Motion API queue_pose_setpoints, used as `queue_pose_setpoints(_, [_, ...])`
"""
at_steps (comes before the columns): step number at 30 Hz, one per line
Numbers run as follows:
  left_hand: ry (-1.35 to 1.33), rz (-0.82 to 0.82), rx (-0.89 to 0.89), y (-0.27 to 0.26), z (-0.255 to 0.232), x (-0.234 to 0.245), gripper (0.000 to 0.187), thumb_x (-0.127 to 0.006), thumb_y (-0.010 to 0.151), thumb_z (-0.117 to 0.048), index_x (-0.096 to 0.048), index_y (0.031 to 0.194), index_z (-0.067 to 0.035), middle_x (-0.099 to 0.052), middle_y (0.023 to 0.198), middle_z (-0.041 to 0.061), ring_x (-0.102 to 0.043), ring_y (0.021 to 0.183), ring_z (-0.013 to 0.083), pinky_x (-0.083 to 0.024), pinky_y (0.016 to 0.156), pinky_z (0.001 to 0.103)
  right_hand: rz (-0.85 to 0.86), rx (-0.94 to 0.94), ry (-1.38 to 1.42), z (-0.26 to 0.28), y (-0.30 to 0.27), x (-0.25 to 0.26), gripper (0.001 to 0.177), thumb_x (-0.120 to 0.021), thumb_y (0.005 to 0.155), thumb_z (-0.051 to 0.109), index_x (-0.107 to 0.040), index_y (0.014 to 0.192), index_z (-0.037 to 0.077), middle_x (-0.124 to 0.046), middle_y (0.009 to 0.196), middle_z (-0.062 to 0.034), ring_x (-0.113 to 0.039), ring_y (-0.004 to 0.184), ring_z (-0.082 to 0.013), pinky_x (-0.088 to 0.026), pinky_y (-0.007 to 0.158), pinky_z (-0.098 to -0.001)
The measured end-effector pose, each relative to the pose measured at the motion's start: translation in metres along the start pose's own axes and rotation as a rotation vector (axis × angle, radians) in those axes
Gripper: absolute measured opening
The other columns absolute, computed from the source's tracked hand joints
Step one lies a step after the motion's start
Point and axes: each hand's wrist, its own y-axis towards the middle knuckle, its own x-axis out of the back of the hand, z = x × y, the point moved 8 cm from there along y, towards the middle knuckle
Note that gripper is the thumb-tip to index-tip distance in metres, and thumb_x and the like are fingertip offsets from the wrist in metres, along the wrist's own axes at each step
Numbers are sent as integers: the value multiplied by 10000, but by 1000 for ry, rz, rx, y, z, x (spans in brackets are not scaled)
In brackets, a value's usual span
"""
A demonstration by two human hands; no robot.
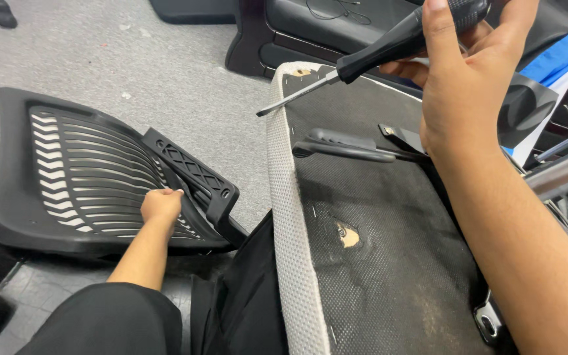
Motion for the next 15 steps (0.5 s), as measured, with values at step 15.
queue_pose_setpoints(15, [-66, 49, -163, -125, -44, 76, 328, -726, 843, -186, -743, 1138, -44, -764, 990, 129, -720, 900, 237, -547, 821, 360, -30, 42, 25, 42, -5, -7, 402, -653, 1148, 118, -305, 1346, 86, -599, 1115, -101, -743, 958, -179, -643, 770, -351])
